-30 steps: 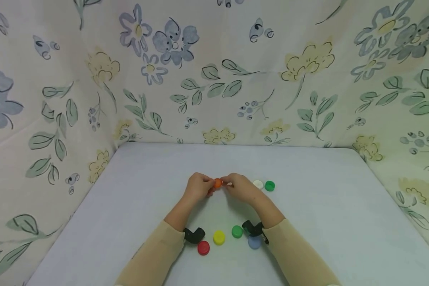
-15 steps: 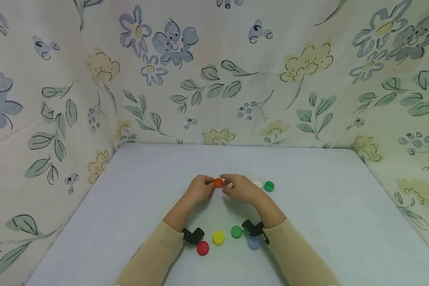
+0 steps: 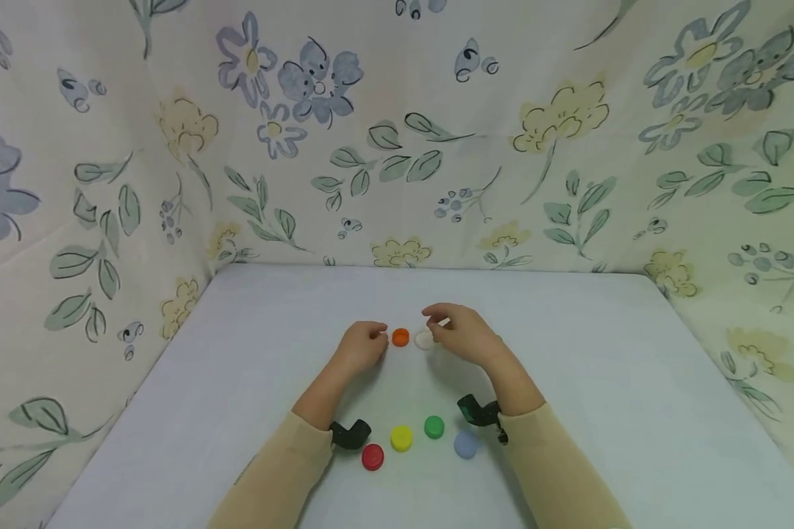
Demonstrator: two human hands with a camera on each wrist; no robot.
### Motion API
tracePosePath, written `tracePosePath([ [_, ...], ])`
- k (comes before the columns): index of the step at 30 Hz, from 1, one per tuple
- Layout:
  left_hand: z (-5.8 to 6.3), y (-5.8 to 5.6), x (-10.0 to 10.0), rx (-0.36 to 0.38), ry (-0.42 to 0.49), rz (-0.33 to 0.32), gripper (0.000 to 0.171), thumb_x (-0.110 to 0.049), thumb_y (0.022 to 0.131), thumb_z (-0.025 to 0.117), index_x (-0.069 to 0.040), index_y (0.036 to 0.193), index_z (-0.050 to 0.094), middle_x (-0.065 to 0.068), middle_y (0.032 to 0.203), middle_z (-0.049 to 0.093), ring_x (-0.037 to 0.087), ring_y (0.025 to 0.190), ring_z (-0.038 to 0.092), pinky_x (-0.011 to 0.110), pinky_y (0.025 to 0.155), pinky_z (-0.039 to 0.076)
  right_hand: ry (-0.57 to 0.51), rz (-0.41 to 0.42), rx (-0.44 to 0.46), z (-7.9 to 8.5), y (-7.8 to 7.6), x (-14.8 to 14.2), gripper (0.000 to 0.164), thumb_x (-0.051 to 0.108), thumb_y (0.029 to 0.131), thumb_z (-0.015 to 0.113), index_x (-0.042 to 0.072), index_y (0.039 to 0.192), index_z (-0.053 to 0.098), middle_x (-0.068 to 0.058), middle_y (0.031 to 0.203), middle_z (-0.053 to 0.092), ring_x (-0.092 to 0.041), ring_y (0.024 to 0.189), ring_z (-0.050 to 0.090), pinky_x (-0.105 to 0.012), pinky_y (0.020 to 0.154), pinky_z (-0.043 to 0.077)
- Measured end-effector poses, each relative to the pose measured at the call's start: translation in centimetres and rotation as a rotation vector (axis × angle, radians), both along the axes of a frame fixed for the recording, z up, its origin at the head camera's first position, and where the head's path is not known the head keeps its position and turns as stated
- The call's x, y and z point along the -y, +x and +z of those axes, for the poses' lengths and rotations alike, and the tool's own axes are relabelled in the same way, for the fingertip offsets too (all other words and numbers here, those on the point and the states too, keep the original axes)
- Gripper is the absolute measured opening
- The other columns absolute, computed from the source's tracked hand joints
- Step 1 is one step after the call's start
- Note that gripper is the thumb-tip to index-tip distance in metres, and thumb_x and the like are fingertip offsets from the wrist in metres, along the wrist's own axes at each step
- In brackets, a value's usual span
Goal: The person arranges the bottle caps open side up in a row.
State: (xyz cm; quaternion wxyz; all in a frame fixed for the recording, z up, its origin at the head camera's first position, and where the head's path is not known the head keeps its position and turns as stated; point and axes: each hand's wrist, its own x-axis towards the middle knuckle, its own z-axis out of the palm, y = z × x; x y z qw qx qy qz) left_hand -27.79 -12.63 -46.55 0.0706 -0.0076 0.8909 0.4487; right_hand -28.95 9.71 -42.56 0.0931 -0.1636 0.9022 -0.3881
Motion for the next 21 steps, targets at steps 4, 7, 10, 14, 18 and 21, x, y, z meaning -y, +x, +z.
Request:
tracePosePath([
  [4,1.0,0.9,0.4,-0.061,0.057,0.019,0.035,-0.013,0.101,0.059,0.001,0.133,0.065,0.009,0.103,0.066,0.020,0.082,0.062,0.031,0.072,0.054,-0.034,-0.048,-0.004,0.7,0.9,-1.7,0.032,0.018,0.103,0.061,0.009,0.134,0.066,-0.008,0.122,0.067,-0.024,0.103,0.065,-0.039,0.083,0.056],
  [7,1.9,1.6,0.5,-0.091,0.087,0.006,0.033,-0.014,0.102,0.059,0.000,0.131,0.067,0.008,0.102,0.068,0.023,0.086,0.065,0.031,0.073,0.055,-0.030,-0.076,0.024,0.3,1.6,-3.0,0.032,0.020,0.103,0.062,0.009,0.133,0.066,-0.007,0.121,0.067,-0.022,0.102,0.066,-0.039,0.083,0.056],
  [10,2.3,2.3,0.5,-0.080,0.098,-0.022,0.030,-0.015,0.103,0.061,-0.001,0.128,0.069,0.011,0.106,0.070,0.025,0.092,0.066,0.033,0.076,0.055,-0.008,-0.061,0.066,-0.5,1.9,-4.0,0.032,0.018,0.102,0.063,0.006,0.132,0.066,-0.007,0.117,0.067,-0.021,0.096,0.066,-0.037,0.080,0.055],
  [14,2.7,3.0,0.0,-0.021,0.076,-0.134,0.027,-0.017,0.102,0.065,-0.002,0.123,0.071,0.012,0.106,0.072,0.025,0.091,0.066,0.035,0.078,0.054,0.039,-0.007,0.138,-0.7,2.4,-4.5,0.030,0.018,0.098,0.070,0.005,0.125,0.069,-0.005,0.107,0.065,-0.021,0.087,0.063,-0.036,0.076,0.053],
  [18,2.9,3.4,-0.9,0.035,-0.013,-0.327,0.025,-0.021,0.099,0.069,-0.005,0.118,0.075,0.003,0.103,0.073,0.019,0.090,0.063,0.034,0.079,0.053,0.127,0.070,0.188,0.1,3.2,-4.2,0.022,0.017,0.093,0.077,0.008,0.112,0.073,-0.002,0.095,0.064,-0.021,0.086,0.058,-0.037,0.078,0.050],
  [21,3.0,3.7,-1.7,0.061,-0.077,-0.451,0.023,-0.021,0.096,0.074,-0.008,0.114,0.078,-0.005,0.100,0.073,0.015,0.088,0.063,0.034,0.077,0.054,0.217,0.134,0.204,0.6,4.2,-3.5,0.017,0.017,0.088,0.082,0.013,0.102,0.073,0.000,0.090,0.064,-0.020,0.085,0.058,-0.038,0.078,0.049],
])
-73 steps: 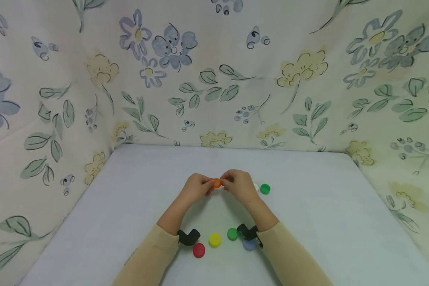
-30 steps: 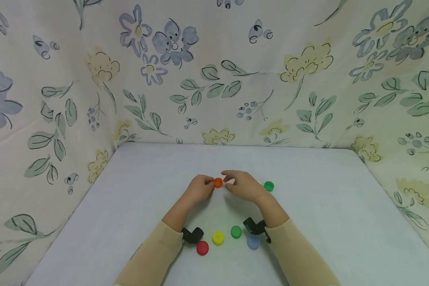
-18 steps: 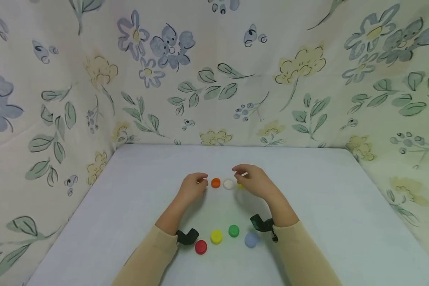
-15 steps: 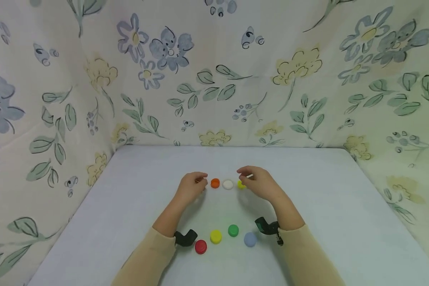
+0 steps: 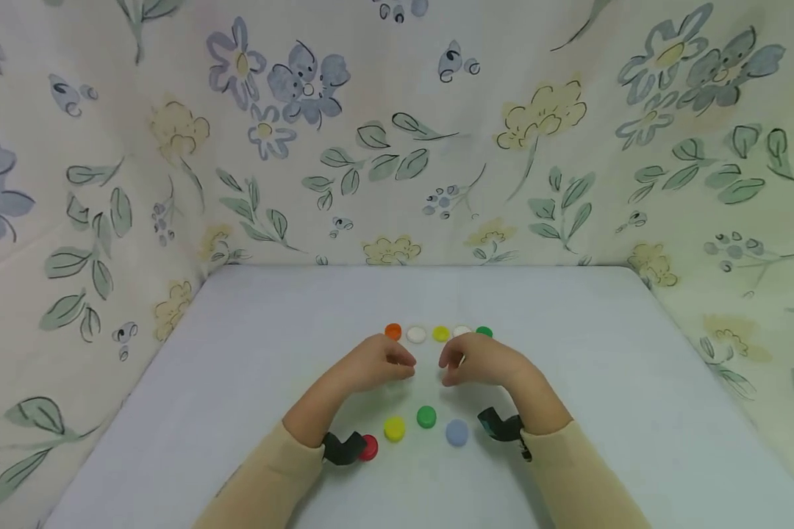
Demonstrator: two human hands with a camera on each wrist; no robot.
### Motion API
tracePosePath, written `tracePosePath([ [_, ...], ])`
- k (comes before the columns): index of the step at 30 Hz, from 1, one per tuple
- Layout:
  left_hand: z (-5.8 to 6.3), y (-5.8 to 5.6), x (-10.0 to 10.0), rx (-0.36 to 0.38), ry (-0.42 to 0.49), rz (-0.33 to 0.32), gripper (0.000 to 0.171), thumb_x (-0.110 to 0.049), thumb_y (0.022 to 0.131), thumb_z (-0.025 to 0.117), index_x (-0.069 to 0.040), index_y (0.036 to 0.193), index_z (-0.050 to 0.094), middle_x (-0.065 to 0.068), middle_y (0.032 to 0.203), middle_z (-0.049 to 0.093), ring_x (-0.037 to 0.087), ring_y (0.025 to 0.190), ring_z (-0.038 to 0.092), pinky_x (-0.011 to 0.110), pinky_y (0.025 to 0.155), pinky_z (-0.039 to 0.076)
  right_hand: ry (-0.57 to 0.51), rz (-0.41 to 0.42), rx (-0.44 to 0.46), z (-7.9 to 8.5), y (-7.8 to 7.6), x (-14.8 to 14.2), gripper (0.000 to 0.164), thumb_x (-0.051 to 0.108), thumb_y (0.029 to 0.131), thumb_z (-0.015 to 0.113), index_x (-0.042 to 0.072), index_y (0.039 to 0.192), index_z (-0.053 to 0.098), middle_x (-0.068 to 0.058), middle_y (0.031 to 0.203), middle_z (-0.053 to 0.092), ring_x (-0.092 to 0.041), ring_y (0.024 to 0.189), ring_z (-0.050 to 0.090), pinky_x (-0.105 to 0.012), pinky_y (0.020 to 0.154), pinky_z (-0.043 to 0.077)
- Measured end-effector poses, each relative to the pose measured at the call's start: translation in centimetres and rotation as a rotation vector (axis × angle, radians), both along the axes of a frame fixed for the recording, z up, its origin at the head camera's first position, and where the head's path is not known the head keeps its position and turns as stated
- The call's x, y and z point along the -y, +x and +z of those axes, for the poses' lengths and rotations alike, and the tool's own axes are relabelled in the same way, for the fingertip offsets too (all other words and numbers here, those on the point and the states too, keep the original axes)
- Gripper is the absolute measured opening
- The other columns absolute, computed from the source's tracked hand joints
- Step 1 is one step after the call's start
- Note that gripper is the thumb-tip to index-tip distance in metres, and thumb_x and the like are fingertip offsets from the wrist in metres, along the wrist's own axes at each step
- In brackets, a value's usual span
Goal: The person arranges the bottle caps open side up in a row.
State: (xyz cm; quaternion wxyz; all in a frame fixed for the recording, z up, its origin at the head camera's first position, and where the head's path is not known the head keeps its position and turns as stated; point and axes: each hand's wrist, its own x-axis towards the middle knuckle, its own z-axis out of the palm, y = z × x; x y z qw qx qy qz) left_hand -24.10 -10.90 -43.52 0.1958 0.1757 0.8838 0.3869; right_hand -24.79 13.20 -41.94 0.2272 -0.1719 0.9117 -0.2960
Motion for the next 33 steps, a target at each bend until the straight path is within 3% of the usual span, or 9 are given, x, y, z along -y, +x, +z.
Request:
tracePosePath([
  [6,-0.2,0.4,-1.1,0.069,-0.084,-0.106,0.018,-0.012,0.090,0.079,-0.007,0.107,0.080,-0.006,0.092,0.075,0.011,0.082,0.066,0.032,0.077,0.055,0.161,0.096,0.028,0.1,2.3,2.4,0.023,0.020,0.077,0.091,0.016,0.088,0.071,0.004,0.083,0.064,-0.017,0.080,0.058,-0.039,0.076,0.050],
  [13,-0.9,1.2,-2.3,0.049,-0.115,-0.185,0.015,-0.004,0.084,0.079,-0.008,0.098,0.080,-0.007,0.083,0.070,0.012,0.076,0.060,0.030,0.072,0.051,0.221,0.111,-0.051,-0.6,3.8,4.3,0.028,0.012,0.072,0.094,0.011,0.079,0.066,0.003,0.073,0.061,-0.016,0.069,0.054,-0.035,0.068,0.049],
  [18,-1.7,1.7,-2.8,0.053,-0.124,-0.192,0.010,-0.005,0.084,0.081,-0.011,0.091,0.077,-0.006,0.078,0.066,0.014,0.071,0.057,0.029,0.067,0.049,0.233,0.106,-0.066,-1.1,3.8,4.4,0.028,0.012,0.072,0.094,0.011,0.080,0.067,0.003,0.072,0.060,-0.016,0.069,0.054,-0.033,0.067,0.049],
  [24,-1.5,1.9,-2.9,0.043,-0.123,-0.200,0.010,-0.005,0.084,0.081,-0.011,0.090,0.076,-0.004,0.076,0.063,0.013,0.070,0.054,0.028,0.065,0.046,0.217,0.108,-0.050,-1.2,3.5,4.2,0.027,0.014,0.073,0.094,0.011,0.082,0.069,0.004,0.074,0.061,-0.016,0.070,0.055,-0.034,0.068,0.050],
  [33,-1.4,1.8,-2.5,0.000,-0.110,-0.217,0.013,-0.003,0.082,0.083,-0.010,0.093,0.078,-0.006,0.076,0.065,0.012,0.068,0.055,0.027,0.064,0.048,0.186,0.145,0.031,-1.3,2.3,3.5,0.011,0.018,0.086,0.082,0.010,0.090,0.075,0.004,0.079,0.065,-0.016,0.074,0.059,-0.037,0.072,0.051],
])
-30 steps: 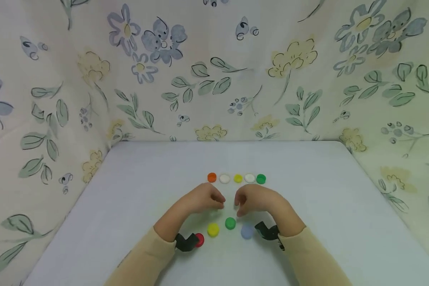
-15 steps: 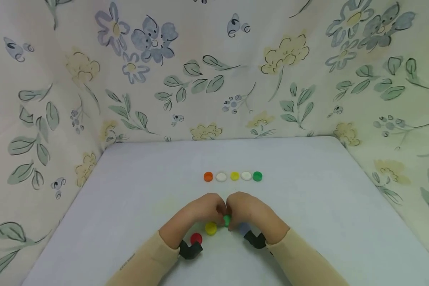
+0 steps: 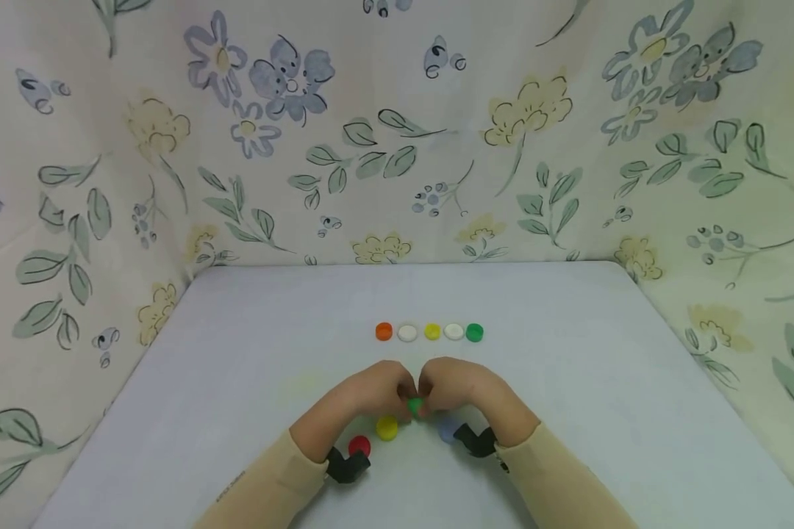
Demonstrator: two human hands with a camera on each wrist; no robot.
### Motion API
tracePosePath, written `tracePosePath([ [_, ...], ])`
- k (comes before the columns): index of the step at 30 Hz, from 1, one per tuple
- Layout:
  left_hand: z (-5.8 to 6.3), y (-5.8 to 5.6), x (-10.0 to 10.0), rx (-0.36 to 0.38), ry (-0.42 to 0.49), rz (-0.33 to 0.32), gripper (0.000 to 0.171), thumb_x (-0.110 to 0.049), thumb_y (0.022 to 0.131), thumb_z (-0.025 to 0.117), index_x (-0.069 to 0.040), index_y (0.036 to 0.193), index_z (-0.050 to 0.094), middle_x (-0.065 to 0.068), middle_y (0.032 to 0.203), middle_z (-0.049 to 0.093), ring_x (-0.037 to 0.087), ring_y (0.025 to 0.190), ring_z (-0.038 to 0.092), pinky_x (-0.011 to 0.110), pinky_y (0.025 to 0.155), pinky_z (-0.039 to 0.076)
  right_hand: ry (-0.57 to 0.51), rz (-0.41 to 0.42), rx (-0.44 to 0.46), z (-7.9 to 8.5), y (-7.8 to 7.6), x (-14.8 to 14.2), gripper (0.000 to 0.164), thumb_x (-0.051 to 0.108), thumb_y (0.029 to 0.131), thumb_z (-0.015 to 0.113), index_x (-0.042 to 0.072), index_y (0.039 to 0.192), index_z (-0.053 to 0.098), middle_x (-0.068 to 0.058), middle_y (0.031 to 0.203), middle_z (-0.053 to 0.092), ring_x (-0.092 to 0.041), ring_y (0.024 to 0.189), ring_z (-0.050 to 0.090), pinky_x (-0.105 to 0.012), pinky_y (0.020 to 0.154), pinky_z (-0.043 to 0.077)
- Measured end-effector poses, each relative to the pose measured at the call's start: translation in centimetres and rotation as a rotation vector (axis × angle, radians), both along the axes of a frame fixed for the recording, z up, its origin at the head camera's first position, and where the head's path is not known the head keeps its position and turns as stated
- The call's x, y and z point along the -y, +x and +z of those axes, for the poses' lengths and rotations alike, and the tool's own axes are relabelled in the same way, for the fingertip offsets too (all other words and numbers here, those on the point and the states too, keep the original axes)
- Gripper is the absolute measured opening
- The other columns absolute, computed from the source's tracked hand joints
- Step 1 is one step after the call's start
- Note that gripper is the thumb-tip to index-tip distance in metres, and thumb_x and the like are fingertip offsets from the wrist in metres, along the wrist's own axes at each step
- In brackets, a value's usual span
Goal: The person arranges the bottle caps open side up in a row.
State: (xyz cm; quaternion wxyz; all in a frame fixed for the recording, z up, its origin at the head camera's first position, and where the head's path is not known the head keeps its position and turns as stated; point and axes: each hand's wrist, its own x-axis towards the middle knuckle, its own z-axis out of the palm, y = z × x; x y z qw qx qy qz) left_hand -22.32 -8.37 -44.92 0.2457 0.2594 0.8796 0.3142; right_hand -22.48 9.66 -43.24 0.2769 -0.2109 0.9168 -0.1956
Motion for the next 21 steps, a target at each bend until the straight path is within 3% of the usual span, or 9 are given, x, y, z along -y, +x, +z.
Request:
tracePosePath([
  [6,0.1,-0.9,0.7,-0.033,0.020,0.016,0.012,-0.005,0.087,0.079,-0.008,0.098,0.081,-0.009,0.082,0.070,0.010,0.070,0.059,0.027,0.069,0.051,-0.111,0.014,0.019,-0.1,-0.9,-0.7,0.008,0.015,0.096,0.072,0.008,0.098,0.077,0.003,0.077,0.063,-0.015,0.072,0.057,-0.034,0.070,0.049],
  [12,0.5,-2.1,2.6,-0.025,0.124,0.095,0.010,-0.009,0.093,0.074,-0.007,0.100,0.081,0.001,0.083,0.074,0.012,0.068,0.060,0.028,0.065,0.050,-0.258,-0.027,-0.031,-0.1,-1.8,-0.2,0.016,0.010,0.103,0.061,0.007,0.098,0.076,-0.002,0.072,0.063,-0.014,0.067,0.054,-0.031,0.066,0.046],
  [18,1.0,-2.7,4.0,-0.006,0.198,0.187,0.013,-0.009,0.098,0.069,-0.002,0.099,0.080,0.007,0.083,0.073,0.015,0.071,0.065,0.029,0.068,0.053,-0.328,-0.130,-0.211,-0.6,-1.7,1.4,0.017,0.014,0.103,0.063,0.007,0.099,0.077,0.002,0.073,0.065,-0.014,0.069,0.055,-0.030,0.065,0.048],
  [21,1.3,-3.0,4.8,0.001,0.215,0.266,0.016,-0.011,0.099,0.068,-0.001,0.096,0.079,0.005,0.080,0.071,0.015,0.070,0.065,0.030,0.069,0.053,-0.326,-0.153,-0.314,-0.3,-1.9,2.8,0.016,0.015,0.103,0.064,0.008,0.097,0.077,0.005,0.071,0.062,-0.014,0.068,0.055,-0.029,0.064,0.048],
])
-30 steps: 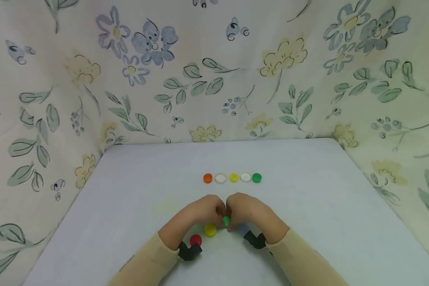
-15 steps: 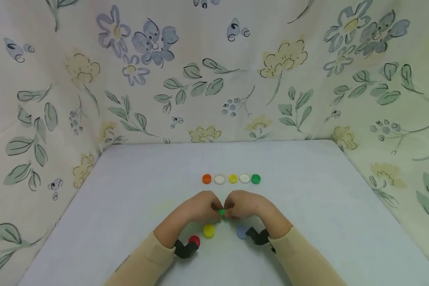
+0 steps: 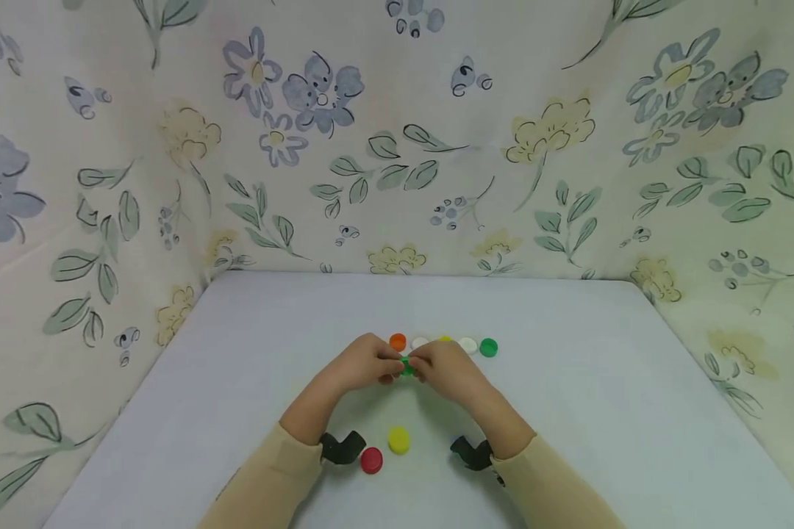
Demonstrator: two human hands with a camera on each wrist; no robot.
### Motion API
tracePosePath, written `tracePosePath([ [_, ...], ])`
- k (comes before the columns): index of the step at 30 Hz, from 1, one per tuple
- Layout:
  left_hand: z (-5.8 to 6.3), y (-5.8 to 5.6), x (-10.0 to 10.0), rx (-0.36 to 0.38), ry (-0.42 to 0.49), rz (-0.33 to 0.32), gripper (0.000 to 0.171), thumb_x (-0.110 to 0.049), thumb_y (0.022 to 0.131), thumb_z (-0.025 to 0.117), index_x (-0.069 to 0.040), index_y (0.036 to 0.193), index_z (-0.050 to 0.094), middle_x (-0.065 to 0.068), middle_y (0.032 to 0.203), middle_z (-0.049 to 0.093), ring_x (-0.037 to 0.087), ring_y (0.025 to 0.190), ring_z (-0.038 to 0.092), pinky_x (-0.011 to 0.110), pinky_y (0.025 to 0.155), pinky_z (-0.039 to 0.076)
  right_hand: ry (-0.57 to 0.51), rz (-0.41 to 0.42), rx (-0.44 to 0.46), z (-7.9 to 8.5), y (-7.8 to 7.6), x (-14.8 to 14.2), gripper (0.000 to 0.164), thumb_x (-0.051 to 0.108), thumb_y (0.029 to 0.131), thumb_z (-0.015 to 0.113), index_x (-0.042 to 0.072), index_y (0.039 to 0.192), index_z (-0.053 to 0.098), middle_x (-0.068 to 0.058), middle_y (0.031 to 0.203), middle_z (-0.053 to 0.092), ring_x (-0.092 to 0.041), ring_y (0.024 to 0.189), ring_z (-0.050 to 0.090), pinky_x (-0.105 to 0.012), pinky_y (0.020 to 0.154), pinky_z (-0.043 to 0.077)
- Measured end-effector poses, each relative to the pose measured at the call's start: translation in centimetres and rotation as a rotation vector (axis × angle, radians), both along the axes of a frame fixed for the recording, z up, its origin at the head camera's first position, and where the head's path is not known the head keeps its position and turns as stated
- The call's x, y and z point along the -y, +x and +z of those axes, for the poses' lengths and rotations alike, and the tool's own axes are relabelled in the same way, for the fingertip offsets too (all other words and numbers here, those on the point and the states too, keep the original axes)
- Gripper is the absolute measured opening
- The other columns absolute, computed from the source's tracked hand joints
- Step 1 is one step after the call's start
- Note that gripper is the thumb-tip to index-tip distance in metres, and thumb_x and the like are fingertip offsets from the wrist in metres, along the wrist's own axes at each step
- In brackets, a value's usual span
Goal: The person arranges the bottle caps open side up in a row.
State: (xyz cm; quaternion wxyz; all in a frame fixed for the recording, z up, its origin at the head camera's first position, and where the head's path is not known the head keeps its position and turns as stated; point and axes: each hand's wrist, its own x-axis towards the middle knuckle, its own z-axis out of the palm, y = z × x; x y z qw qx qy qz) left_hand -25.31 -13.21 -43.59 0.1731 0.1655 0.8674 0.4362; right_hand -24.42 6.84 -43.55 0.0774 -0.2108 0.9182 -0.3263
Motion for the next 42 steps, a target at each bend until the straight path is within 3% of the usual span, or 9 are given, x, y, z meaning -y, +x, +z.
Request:
tracePosePath([
  [5,-0.1,-0.6,1.8,0.015,0.065,0.153,0.017,-0.011,0.100,0.067,0.001,0.097,0.079,0.004,0.076,0.069,0.015,0.069,0.066,0.037,0.073,0.057,0.019,-0.008,-0.060,0.5,-1.7,2.7,0.019,0.014,0.102,0.065,0.007,0.089,0.076,0.005,0.068,0.063,-0.013,0.065,0.056,-0.027,0.060,0.047],
  [13,-0.5,-1.9,3.2,-0.004,0.151,0.337,0.019,-0.009,0.101,0.065,0.004,0.097,0.078,0.006,0.072,0.070,0.014,0.064,0.066,0.031,0.068,0.058,-0.016,-0.064,0.108,1.8,-4.9,5.3,0.017,0.016,0.100,0.069,0.007,0.089,0.076,0.001,0.073,0.069,-0.014,0.068,0.066,-0.030,0.065,0.053],
  [24,-1.2,-3.1,3.1,-0.033,0.112,0.432,0.020,-0.013,0.100,0.066,0.000,0.091,0.079,0.004,0.069,0.069,0.014,0.064,0.064,0.025,0.059,0.047,-0.032,-0.074,0.054,0.4,-6.9,5.7,0.011,0.014,0.097,0.072,0.008,0.090,0.076,-0.003,0.074,0.070,-0.014,0.064,0.061,-0.029,0.060,0.050],
  [32,-2.9,-3.5,3.4,-0.040,0.111,0.458,0.021,-0.012,0.099,0.065,0.001,0.091,0.079,0.005,0.066,0.067,0.013,0.061,0.058,0.024,0.059,0.044,0.025,-0.066,0.039,-0.5,-7.5,6.4,0.010,0.013,0.097,0.073,0.006,0.096,0.080,-0.002,0.083,0.071,-0.013,0.066,0.061,-0.028,0.062,0.051],
  [37,-3.8,-3.6,3.0,-0.029,0.123,0.463,0.021,-0.009,0.100,0.063,0.003,0.093,0.078,0.006,0.066,0.067,0.012,0.057,0.058,0.022,0.055,0.045,0.133,-0.008,-0.006,-1.0,-7.8,6.5,0.012,0.011,0.097,0.071,0.006,0.103,0.080,-0.004,0.099,0.075,-0.018,0.089,0.068,-0.034,0.081,0.055],
  [42,-4.1,-3.6,2.6,-0.042,0.139,0.466,0.021,-0.009,0.100,0.063,0.005,0.094,0.077,0.006,0.067,0.068,0.011,0.057,0.059,0.022,0.055,0.046,0.191,0.018,-0.056,-1.3,-8.0,6.3,0.015,0.007,0.097,0.069,0.006,0.108,0.080,-0.006,0.111,0.075,-0.024,0.113,0.066,-0.040,0.099,0.050],
])
